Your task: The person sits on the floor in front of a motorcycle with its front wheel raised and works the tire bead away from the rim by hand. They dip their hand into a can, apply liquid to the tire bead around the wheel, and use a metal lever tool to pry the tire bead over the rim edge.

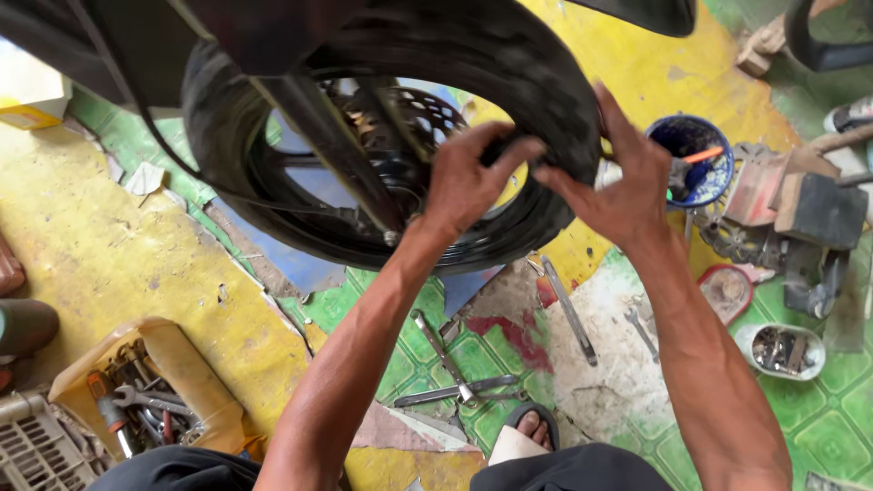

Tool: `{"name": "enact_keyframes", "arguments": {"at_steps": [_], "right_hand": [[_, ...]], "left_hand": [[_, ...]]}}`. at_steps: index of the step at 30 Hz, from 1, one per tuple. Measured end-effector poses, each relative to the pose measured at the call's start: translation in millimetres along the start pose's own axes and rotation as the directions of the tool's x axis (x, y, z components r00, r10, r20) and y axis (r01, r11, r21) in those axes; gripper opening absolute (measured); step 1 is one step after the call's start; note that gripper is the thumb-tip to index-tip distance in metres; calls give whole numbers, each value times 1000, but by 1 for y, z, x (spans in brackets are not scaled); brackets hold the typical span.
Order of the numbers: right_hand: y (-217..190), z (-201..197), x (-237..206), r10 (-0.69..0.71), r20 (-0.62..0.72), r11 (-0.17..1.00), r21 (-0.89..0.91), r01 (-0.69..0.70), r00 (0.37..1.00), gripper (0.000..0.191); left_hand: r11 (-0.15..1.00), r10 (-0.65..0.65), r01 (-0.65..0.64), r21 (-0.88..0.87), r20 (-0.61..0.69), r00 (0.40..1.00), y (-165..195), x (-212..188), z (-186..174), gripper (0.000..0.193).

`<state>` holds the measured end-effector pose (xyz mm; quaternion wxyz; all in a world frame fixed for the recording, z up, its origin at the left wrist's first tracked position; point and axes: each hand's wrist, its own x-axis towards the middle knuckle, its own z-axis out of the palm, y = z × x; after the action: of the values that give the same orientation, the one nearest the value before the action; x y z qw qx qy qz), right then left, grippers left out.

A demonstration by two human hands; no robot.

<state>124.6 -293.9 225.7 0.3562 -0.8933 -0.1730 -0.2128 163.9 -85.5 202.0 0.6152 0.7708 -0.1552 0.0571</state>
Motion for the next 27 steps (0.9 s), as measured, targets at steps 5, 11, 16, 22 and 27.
{"name": "enact_keyframes", "arguments": {"at_steps": [5,11,16,22,27], "right_hand": [[9,8,-34,50,-193,999,24,-46,980,88],[7,77,-107,390,33,822,439,-364,920,85],[17,44,-76,270,28,909,322,-264,963,85],[-12,30,-32,148,-90,964,234,-124,985,91],[19,24,-77,103,-14,988,121,-101,995,85]], "left_hand": [[945,276,-229,233,-192,942,4,-23,-18,39],[926,309,-294,237,-28,951,-22,-91,-23,30],[895,212,-282,345,229,950,-54,-106,-23,43],[560,204,-581,591,582,787,-56,-80,-17,61],[705,87,-521,481,671,736,-51,-43,-12,60]]}}
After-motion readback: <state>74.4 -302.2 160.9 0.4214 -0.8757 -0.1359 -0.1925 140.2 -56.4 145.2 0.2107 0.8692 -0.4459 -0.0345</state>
